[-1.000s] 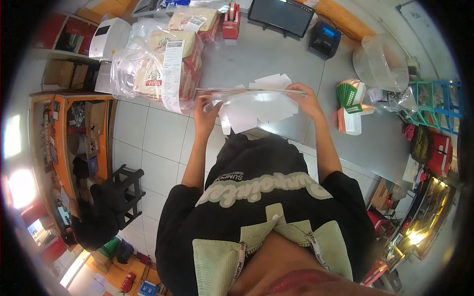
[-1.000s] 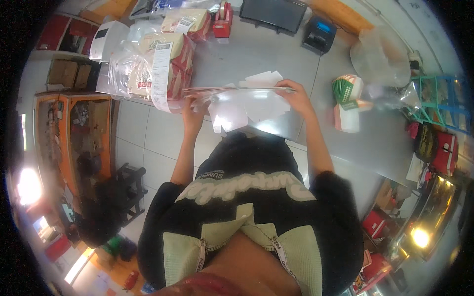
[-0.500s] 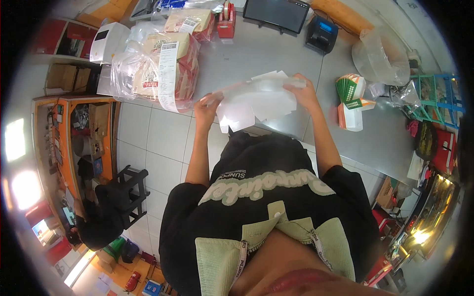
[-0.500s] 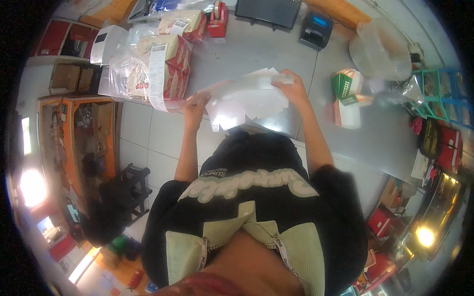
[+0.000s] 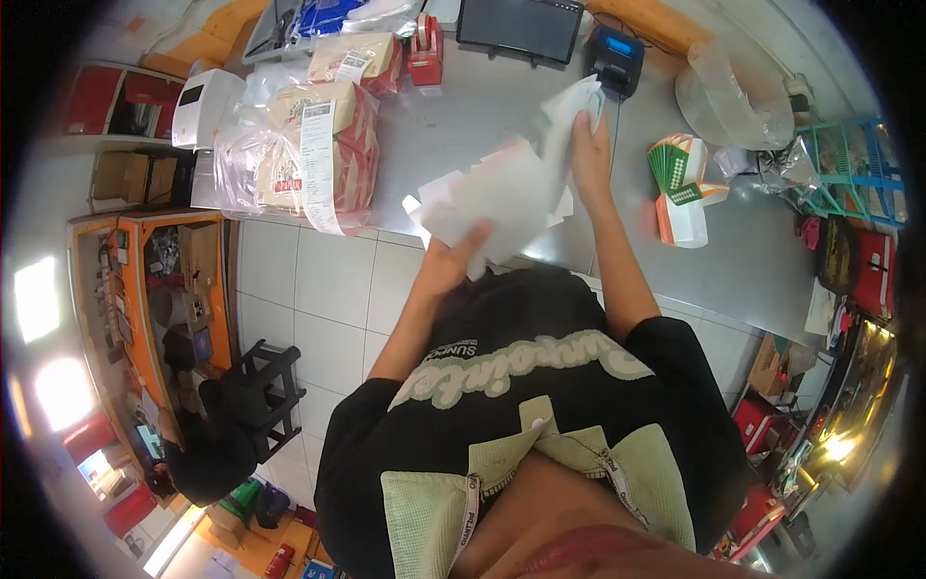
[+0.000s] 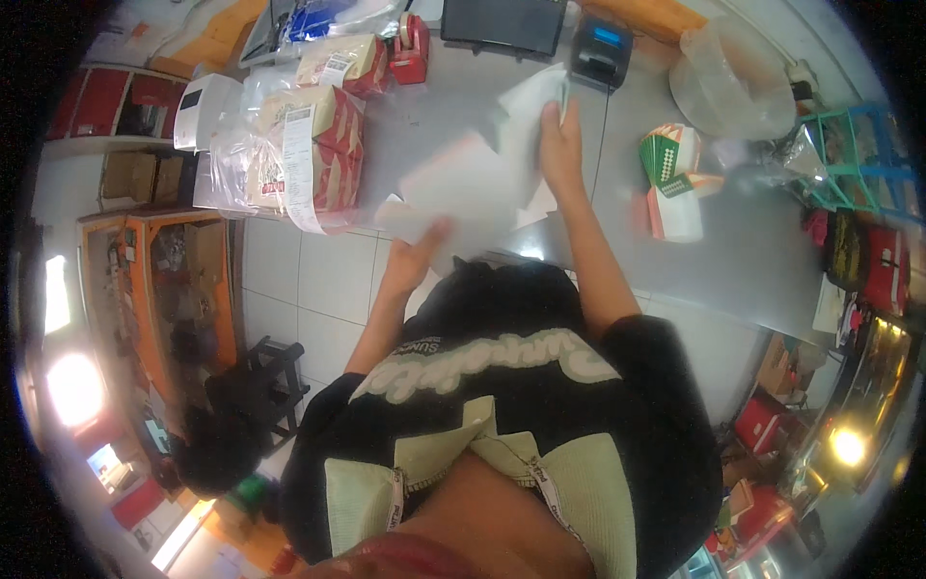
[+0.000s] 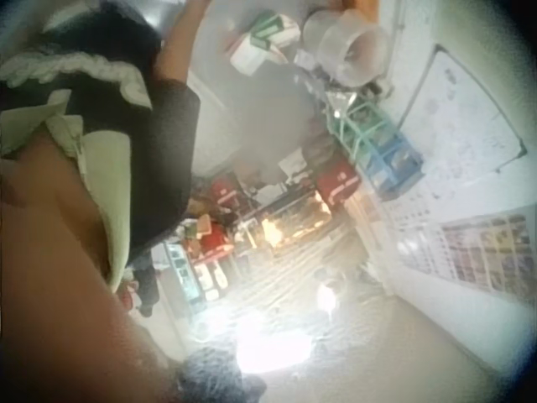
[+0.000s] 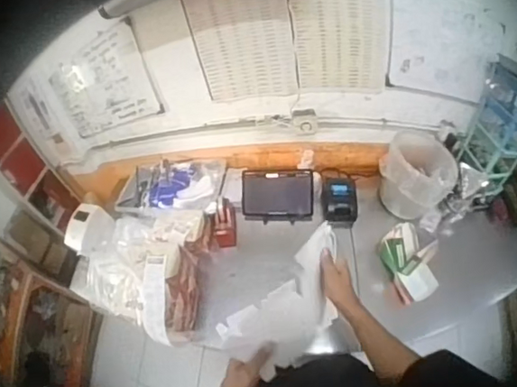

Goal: The person assembles small cardboard boxes by folding flat pieces and applying adhesive tape to secure the flaps. They handle the boxes one at a time, folding the sides and sealing them with tape before stacking the finished units.

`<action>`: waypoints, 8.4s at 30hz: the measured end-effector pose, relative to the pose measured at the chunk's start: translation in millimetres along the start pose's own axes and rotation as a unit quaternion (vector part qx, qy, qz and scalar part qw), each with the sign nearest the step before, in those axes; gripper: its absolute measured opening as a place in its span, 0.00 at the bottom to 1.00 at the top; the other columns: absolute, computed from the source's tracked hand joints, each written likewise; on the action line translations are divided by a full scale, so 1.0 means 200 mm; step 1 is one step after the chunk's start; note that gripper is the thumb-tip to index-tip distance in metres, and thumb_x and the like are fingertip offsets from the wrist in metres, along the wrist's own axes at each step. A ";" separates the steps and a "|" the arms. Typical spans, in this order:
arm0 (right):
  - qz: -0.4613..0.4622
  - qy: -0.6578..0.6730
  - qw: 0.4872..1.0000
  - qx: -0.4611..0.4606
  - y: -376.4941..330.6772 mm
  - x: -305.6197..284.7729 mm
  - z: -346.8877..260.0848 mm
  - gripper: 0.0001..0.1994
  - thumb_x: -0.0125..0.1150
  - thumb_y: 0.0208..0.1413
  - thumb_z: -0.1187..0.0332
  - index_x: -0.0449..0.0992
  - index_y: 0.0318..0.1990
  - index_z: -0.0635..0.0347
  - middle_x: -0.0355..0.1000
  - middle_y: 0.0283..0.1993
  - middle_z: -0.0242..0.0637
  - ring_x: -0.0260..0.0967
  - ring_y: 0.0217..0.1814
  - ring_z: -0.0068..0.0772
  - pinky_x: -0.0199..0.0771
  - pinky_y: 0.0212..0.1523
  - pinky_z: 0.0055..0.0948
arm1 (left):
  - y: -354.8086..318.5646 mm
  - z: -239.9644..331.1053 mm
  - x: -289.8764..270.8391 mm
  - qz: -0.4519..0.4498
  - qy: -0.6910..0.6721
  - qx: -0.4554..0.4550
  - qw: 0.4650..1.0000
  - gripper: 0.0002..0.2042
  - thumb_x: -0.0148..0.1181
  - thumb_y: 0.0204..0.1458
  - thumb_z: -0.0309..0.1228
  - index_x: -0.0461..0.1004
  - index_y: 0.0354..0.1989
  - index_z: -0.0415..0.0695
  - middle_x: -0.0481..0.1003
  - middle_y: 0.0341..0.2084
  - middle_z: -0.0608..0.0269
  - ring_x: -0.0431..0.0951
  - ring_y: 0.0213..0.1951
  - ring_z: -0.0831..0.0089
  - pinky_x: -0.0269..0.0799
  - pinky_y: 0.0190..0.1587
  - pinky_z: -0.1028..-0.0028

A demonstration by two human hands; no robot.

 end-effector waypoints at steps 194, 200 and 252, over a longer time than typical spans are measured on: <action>0.199 0.440 0.874 0.059 -1.72 -0.95 -0.78 0.07 0.56 0.65 0.72 0.71 0.40 0.70 0.77 0.44 0.40 0.72 0.50 0.23 0.74 0.50 0.26 | -1.22 0.29 0.85 -0.234 0.104 0.216 0.942 0.13 0.61 0.60 0.29 0.70 0.47 0.32 0.76 0.45 0.50 0.77 0.48 0.64 0.75 0.55 0.68; 0.212 0.325 0.921 0.011 -1.75 -1.01 -0.87 0.07 0.56 0.65 0.73 0.72 0.37 0.69 0.77 0.44 0.43 0.75 0.54 0.32 0.75 0.51 0.29 | -1.22 0.23 0.83 -0.257 -0.032 0.117 0.959 0.12 0.60 0.60 0.27 0.70 0.47 0.33 0.74 0.47 0.53 0.77 0.46 0.68 0.75 0.51 0.72; -0.183 -0.344 0.907 -0.159 -1.24 -1.75 -0.49 0.12 0.68 0.52 0.66 0.74 0.40 0.56 0.73 0.30 0.38 0.73 0.31 0.47 0.71 0.29 0.38 | -0.90 -0.22 1.36 -0.321 0.236 0.137 0.907 0.08 0.61 0.51 0.28 0.71 0.37 0.40 0.80 0.44 0.53 0.82 0.41 0.60 0.77 0.43 0.65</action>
Point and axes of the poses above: each hand's wrist, its own y-axis towards the middle knuckle, its own x-axis out of the palm, z = x × y, the point moved 3 cm from there along y, towards the middle knuckle
